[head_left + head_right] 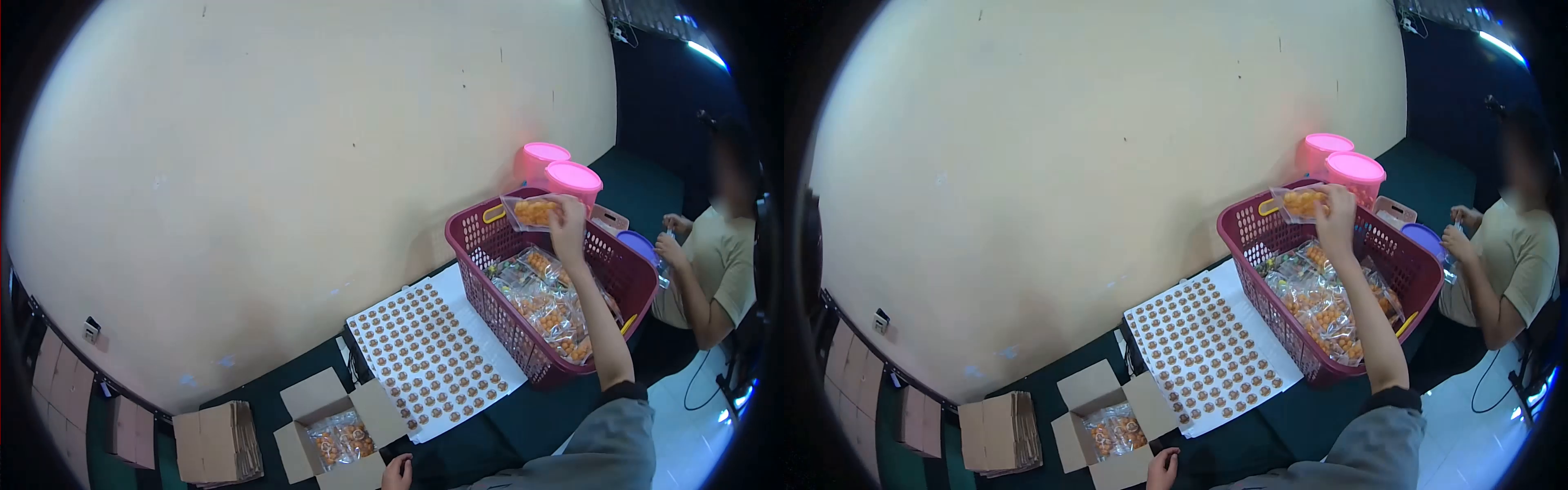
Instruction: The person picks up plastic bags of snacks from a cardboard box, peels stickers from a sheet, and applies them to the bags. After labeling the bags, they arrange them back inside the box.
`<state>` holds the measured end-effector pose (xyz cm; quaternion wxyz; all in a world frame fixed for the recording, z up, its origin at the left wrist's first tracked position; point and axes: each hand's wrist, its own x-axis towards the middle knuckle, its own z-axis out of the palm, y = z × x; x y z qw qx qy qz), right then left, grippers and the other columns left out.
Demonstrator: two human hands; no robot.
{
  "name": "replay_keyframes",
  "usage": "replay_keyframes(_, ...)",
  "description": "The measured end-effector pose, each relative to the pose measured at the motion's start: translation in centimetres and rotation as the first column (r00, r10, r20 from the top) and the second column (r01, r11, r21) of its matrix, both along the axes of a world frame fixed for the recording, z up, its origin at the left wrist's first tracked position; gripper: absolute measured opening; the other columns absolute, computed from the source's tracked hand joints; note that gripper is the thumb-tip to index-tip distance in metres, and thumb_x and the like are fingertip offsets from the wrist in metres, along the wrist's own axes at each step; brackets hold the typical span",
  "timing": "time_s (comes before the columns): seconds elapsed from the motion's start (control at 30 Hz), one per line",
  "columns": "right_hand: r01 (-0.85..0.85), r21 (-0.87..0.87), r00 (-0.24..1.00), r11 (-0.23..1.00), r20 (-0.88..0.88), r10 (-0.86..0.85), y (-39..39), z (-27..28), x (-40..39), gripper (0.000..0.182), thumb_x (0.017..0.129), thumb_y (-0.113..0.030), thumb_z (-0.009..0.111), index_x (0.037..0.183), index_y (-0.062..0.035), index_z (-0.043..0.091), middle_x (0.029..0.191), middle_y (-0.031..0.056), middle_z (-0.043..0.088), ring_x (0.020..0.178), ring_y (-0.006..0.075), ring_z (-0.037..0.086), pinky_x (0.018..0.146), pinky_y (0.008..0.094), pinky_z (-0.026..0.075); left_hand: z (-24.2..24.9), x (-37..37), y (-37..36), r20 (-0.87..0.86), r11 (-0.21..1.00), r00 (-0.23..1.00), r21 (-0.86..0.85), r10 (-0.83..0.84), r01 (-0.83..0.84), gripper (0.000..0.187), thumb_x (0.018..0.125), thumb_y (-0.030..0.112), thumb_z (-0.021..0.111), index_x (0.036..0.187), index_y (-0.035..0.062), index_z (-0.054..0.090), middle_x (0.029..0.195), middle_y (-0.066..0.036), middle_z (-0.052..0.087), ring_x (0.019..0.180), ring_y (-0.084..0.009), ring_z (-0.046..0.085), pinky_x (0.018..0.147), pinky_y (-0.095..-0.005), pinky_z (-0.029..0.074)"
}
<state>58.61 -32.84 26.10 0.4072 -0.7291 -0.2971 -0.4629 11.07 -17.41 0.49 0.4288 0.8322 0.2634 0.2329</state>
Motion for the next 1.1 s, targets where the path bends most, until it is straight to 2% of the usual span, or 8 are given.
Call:
replay_keyframes(0.1, -0.390, 0.546, 0.834, 0.741, -0.131, 0.536, -1.9, 1.8, -5.0, 0.018, 0.082, 0.003, 0.049, 0.099, -0.0024, 0.049, 0.083, 0.0003, 0.047, 0.075, 0.0045, 0.045, 0.066, 0.0176, 0.039, 0.0, 0.1, -0.1, -0.012, 0.999, 0.999, -0.033, -0.033, 0.033, 0.018, 0.083, 0.012, 0.048, 0.095, 0.0008, 0.057, 0.095, -0.016, 0.059, 0.091, -0.0307, 0.056, 0.079, -0.0346, 0.043)
replay_keyframes(0.2, -0.403, 0.688, 0.670, 0.604, -0.227, 0.706, -2.7, 0.4, -11.2, 0.019, 0.080, 0.001, 0.050, 0.097, -0.0047, 0.045, 0.084, -0.0001, 0.046, 0.073, 0.0047, 0.044, 0.061, 0.0178, 0.037, 0.1, 0.8, -0.5, -0.024, 0.995, 0.999, -0.092, -0.044, 0.042, 0.018, 0.083, 0.012, 0.049, 0.096, 0.0015, 0.057, 0.096, -0.017, 0.059, 0.092, -0.0277, 0.056, 0.080, -0.0341, 0.043)
replay_keyframes(0.3, -0.387, 0.810, 0.358, 0.441, -0.309, 0.881, -1.2, -2.9, -17.7, 0.024, 0.077, 0.003, 0.049, 0.098, -0.0062, 0.042, 0.085, -0.0001, 0.045, 0.073, 0.0060, 0.044, 0.063, 0.0186, 0.037, 1.5, 2.4, -0.8, 0.069, 0.845, 0.985, -0.508, -0.155, 0.168, 0.027, 0.085, 0.014, 0.049, 0.107, -0.0010, 0.051, 0.111, -0.015, 0.050, 0.104, -0.0230, 0.049, 0.088, -0.0317, 0.040)
replay_keyframes(0.43, -0.233, 0.901, -0.138, 0.366, -0.403, 0.905, 1.9, -10.8, -23.8, 0.028, 0.078, 0.007, 0.048, 0.100, -0.0084, 0.040, 0.095, 0.0029, 0.046, 0.081, 0.0089, 0.048, 0.068, 0.0200, 0.041, 4.2, 5.0, -1.4, 0.356, 0.660, 0.921, -0.655, -0.161, 0.368, 0.040, 0.087, 0.017, 0.049, 0.120, -0.0033, 0.038, 0.120, -0.015, 0.046, 0.110, -0.0215, 0.047, 0.092, -0.0306, 0.039)
replay_keyframes(0.5, -0.040, 0.924, -0.305, 0.381, -0.374, 0.876, 3.0, -13.3, -27.1, 0.030, 0.079, 0.004, 0.049, 0.105, -0.0066, 0.039, 0.094, 0.0047, 0.048, 0.084, 0.0109, 0.050, 0.069, 0.0214, 0.043, 6.3, 6.3, -2.4, 0.545, 0.476, 0.822, -0.774, 0.166, 0.417, 0.039, 0.088, 0.016, 0.049, 0.119, -0.0025, 0.037, 0.112, -0.013, 0.052, 0.102, -0.0195, 0.052, 0.089, -0.0298, 0.041)
replay_keyframes(0.6, -0.162, 0.851, -0.474, 0.500, -0.512, 0.716, 3.0, -16.7, -30.5, 0.031, 0.078, 0.002, 0.051, 0.107, -0.0037, 0.041, 0.095, 0.0055, 0.050, 0.081, 0.0103, 0.051, 0.068, 0.0226, 0.044, 7.1, 7.4, -2.0, 0.312, 0.463, 0.880, -0.878, 0.357, 0.124, 0.034, 0.088, 0.018, 0.049, 0.115, -0.0012, 0.041, 0.108, -0.010, 0.054, 0.097, -0.0170, 0.055, 0.084, -0.0283, 0.044)
replay_keyframes(0.83, -0.655, 0.704, -0.578, 0.276, -0.701, 0.418, 2.1, -19.4, -29.8, 0.029, 0.080, -0.013, 0.061, 0.103, 0.0004, 0.050, 0.086, 0.0034, 0.057, 0.074, 0.0066, 0.054, 0.063, 0.0204, 0.044, 7.0, 3.8, -0.8, 0.169, 0.428, 0.973, -0.899, 0.159, 0.086, 0.030, 0.087, 0.018, 0.051, 0.111, 0.0003, 0.047, 0.102, -0.007, 0.056, 0.091, -0.0138, 0.056, 0.079, -0.0258, 0.046)
replay_keyframes(1.1, -0.583, 0.721, -0.561, 0.374, -0.690, 0.457, 3.6, -19.8, -31.4, 0.018, 0.079, -0.016, 0.063, 0.081, -0.0013, 0.053, 0.071, -0.0009, 0.057, 0.062, 0.0028, 0.049, 0.053, 0.0169, 0.038, 7.5, 4.2, -0.2, 0.182, 0.550, 0.958, -0.835, 0.222, 0.032, 0.040, 0.082, 0.014, 0.058, 0.116, 0.0034, 0.042, 0.108, -0.008, 0.052, 0.098, -0.0142, 0.051, 0.086, -0.0276, 0.040)
